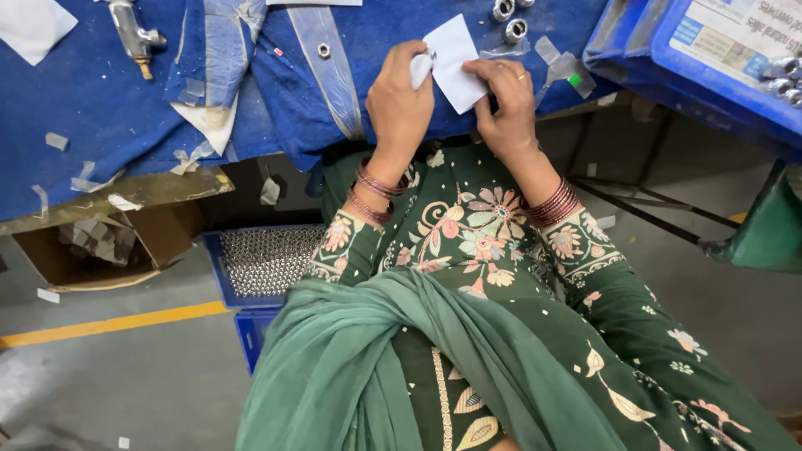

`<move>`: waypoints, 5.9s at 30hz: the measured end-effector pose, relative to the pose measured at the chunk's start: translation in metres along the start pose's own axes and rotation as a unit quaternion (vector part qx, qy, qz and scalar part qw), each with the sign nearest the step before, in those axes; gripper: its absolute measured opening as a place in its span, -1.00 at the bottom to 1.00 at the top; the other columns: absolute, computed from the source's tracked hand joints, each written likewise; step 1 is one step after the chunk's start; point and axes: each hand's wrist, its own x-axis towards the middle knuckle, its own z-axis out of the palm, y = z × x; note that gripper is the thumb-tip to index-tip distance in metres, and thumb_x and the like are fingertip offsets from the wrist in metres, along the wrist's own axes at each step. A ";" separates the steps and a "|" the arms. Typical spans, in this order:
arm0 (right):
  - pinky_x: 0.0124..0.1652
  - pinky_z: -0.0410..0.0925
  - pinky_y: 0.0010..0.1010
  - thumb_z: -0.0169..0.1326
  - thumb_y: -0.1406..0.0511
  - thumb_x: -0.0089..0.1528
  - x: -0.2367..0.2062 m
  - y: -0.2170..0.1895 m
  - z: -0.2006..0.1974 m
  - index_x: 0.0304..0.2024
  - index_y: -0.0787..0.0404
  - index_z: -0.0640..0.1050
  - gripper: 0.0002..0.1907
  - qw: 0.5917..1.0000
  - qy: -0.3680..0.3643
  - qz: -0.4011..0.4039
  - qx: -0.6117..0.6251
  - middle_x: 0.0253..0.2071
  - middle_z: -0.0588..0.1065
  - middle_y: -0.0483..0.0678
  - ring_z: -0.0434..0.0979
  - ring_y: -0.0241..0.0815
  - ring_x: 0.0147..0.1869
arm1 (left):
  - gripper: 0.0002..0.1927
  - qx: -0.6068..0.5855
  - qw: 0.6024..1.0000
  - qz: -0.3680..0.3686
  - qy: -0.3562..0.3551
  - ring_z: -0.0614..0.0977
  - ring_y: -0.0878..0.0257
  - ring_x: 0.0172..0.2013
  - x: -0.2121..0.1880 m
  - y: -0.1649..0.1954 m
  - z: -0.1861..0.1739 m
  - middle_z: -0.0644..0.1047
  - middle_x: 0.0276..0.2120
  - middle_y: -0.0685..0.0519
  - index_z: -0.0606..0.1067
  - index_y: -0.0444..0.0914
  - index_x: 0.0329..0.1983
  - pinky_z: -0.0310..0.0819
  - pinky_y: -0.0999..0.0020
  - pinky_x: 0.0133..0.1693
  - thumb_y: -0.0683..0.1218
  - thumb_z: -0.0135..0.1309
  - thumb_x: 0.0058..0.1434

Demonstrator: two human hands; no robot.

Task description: The person repeatedly picks small white fabric squares and metal rings from a table, wraps each ring with a square, and places the wrapped units on the table. The person handles items one at a time and continues the repetitive wrapping process throughout the clip.

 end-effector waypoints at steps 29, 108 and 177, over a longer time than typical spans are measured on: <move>-0.27 0.33 -0.43 0.07 0.59 0.15 0.003 -0.070 -0.009 0.08 0.19 0.64 -0.52 0.996 -0.018 0.064 0.059 -0.23 0.41 -0.01 0.43 -0.16 -0.24 | -0.88 0.015 0.993 0.017 -0.117 0.63 -0.07 -0.43 -0.043 0.037 -0.052 0.59 -0.42 -0.02 0.55 -0.18 -0.30 0.47 0.03 -0.42 -0.04 0.14 0.20; 0.10 0.43 -0.41 0.20 0.29 0.27 -0.057 -0.050 -0.018 0.21 0.36 0.53 -0.52 0.805 -0.084 0.306 0.502 0.04 0.61 0.04 0.58 -0.25 0.08 | -0.85 -0.381 0.898 -0.215 -0.052 0.54 0.45 -0.46 -0.078 0.070 -0.072 0.61 -0.29 0.04 0.58 -0.40 -0.15 0.43 0.54 -0.42 -0.19 0.25 0.30; 0.01 0.44 -0.55 0.13 0.32 0.41 -0.023 -0.048 -0.014 0.19 0.36 0.47 -0.65 0.817 -0.042 0.283 0.500 0.00 0.57 -0.06 0.57 -0.38 -0.01 | -0.69 -0.496 0.820 -0.261 -0.120 0.56 0.36 -0.12 -0.057 0.047 -0.052 0.47 -0.05 0.06 0.56 -0.40 0.19 0.50 0.49 -0.07 -0.24 0.18 0.40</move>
